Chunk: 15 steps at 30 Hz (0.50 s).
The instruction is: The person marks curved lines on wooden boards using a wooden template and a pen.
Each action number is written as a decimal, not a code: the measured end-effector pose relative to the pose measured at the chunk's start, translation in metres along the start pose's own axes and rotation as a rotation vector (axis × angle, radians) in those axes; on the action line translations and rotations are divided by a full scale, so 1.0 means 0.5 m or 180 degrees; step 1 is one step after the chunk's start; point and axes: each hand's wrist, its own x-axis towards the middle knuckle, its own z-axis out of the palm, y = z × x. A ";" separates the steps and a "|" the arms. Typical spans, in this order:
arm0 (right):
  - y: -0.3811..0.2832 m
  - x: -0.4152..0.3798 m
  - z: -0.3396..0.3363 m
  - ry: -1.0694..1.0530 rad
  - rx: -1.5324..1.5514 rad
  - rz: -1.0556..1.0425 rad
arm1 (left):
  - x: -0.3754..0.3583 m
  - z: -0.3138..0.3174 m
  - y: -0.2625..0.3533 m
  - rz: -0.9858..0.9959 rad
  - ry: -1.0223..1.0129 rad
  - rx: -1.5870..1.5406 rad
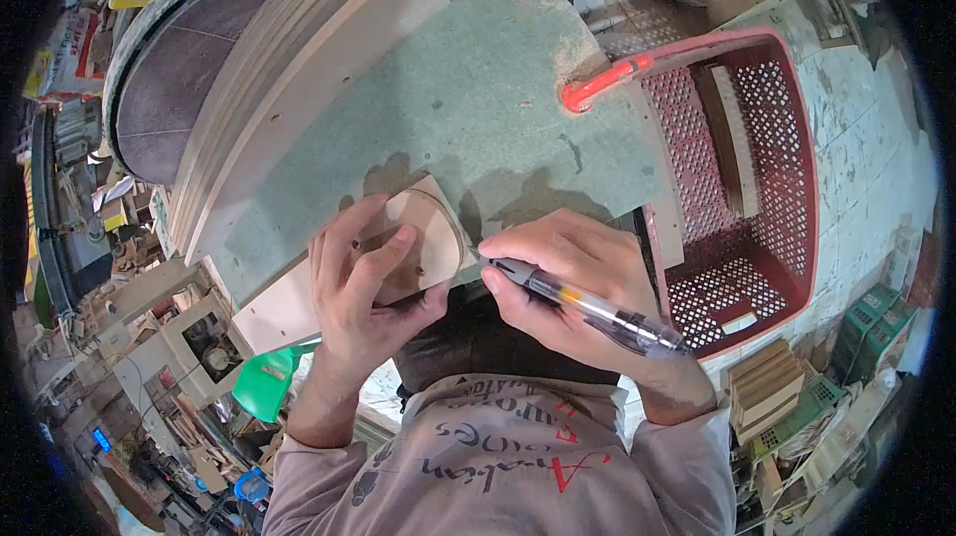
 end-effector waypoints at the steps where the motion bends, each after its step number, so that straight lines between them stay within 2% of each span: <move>1: 0.001 0.001 0.001 0.0030 -0.0001 -0.0015 | 0.000 0.000 -0.001 0.0012 0.0004 -0.0010; 15: 0.001 0.012 0.004 -0.0122 -0.0290 -0.0180 | -0.002 0.002 0.000 -0.0029 0.0011 -0.0032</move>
